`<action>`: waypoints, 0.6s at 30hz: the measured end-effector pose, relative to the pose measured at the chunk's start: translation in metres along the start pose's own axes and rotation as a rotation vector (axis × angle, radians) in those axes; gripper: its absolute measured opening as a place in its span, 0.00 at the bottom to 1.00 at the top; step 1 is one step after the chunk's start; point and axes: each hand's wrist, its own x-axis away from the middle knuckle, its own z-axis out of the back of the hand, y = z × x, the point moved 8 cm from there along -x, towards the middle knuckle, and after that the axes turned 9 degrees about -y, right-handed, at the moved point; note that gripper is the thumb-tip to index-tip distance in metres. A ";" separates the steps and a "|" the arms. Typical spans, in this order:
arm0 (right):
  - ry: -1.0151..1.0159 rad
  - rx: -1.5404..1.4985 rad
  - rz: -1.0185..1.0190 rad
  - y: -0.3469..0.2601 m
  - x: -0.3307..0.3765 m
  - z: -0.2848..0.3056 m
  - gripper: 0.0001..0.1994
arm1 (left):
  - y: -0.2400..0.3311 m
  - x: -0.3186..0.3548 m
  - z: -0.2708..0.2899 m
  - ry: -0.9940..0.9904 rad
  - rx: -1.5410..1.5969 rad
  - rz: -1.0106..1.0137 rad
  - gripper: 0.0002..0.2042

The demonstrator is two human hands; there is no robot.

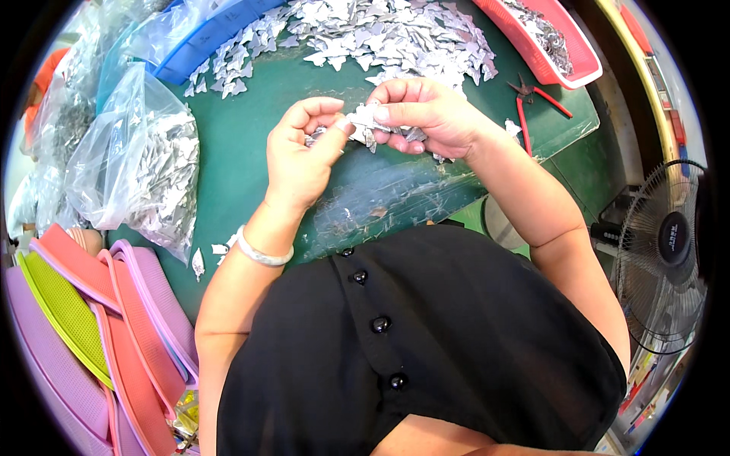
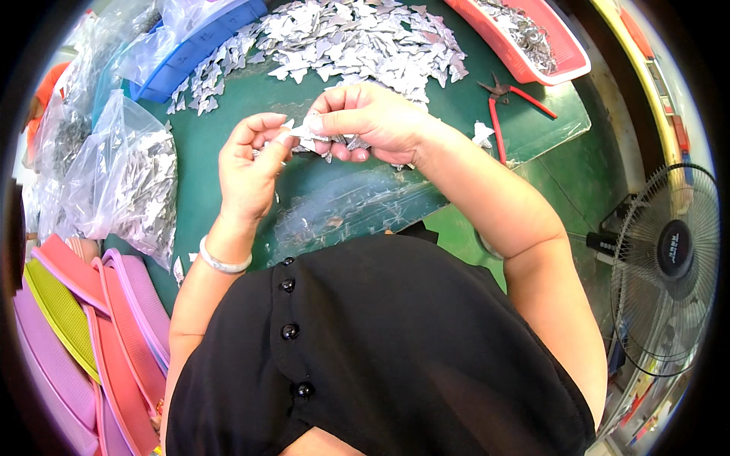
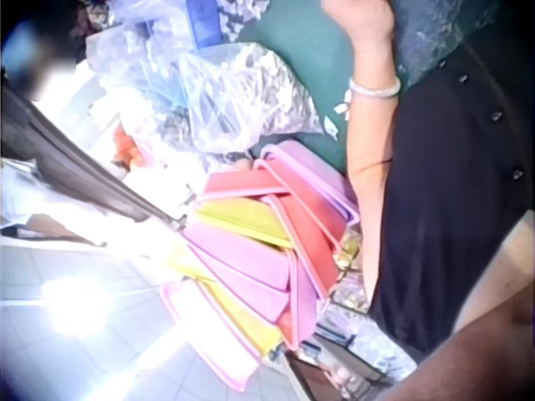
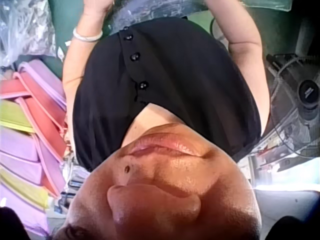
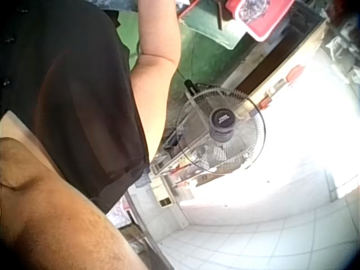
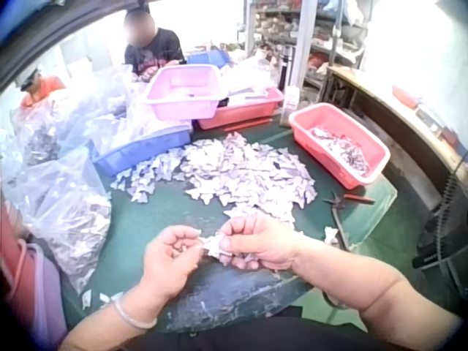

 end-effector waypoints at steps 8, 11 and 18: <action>0.079 0.240 0.029 -0.001 -0.010 -0.021 0.06 | -0.051 0.026 -0.032 -0.141 0.997 0.538 0.26; 0.087 0.346 0.051 -0.005 -0.013 -0.033 0.06 | -0.048 0.029 -0.037 -0.146 1.078 0.531 0.29; 0.045 1.131 0.625 -0.021 -0.016 -0.087 0.09 | -0.040 0.030 -0.024 -0.015 1.159 0.412 0.24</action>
